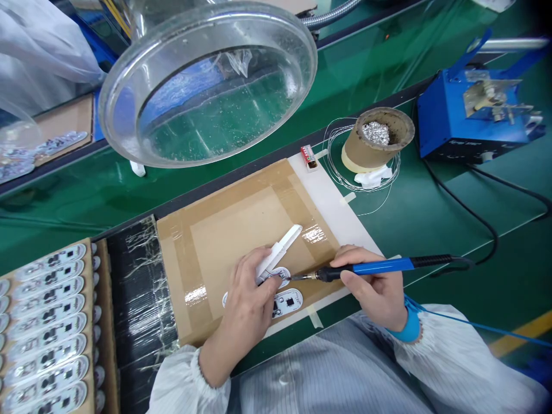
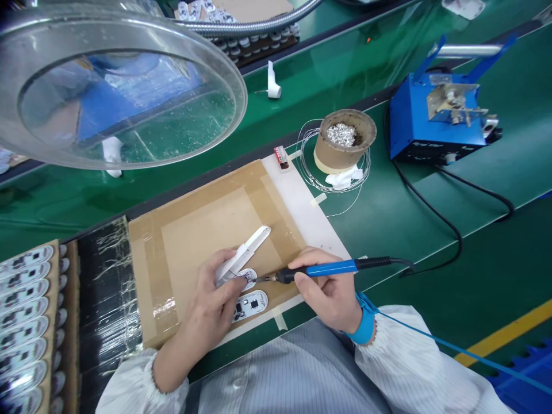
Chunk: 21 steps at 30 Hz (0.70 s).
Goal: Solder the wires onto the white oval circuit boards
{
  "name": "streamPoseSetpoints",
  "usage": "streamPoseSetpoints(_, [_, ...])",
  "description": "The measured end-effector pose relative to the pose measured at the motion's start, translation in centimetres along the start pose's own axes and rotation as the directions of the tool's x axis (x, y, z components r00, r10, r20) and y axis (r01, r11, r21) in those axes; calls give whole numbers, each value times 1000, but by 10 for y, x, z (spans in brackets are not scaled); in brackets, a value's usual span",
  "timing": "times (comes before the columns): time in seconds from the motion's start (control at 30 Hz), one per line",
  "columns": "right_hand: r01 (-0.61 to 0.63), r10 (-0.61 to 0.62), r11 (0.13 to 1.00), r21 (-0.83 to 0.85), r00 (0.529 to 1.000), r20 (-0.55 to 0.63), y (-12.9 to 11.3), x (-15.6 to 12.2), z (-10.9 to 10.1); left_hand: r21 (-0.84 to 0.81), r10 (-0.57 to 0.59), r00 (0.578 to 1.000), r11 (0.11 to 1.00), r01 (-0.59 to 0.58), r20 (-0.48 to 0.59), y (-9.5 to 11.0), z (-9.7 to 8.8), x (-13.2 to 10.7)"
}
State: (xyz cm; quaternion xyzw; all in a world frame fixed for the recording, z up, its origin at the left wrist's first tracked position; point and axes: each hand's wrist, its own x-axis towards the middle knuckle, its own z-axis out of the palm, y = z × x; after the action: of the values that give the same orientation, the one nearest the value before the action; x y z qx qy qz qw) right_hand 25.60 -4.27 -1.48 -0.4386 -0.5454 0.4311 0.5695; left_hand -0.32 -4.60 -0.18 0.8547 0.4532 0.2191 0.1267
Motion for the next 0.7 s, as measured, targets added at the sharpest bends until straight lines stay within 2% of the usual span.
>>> streamPoseSetpoints(0.23, [-7,7,1000,10,1000,-2,2,-2,-1,55,14,1000,998,-15,22,4,-3,2])
streamPoseSetpoints(0.5, [4,-4,1000,0,998,-66,2,0,-6,77,29,999,997,-31,21,2,-3,1])
streamPoseSetpoints(0.7, [-41,51,995,88,992,-112,9,-1,-7,71,23,1000,997,-22,-1,2,-3,2])
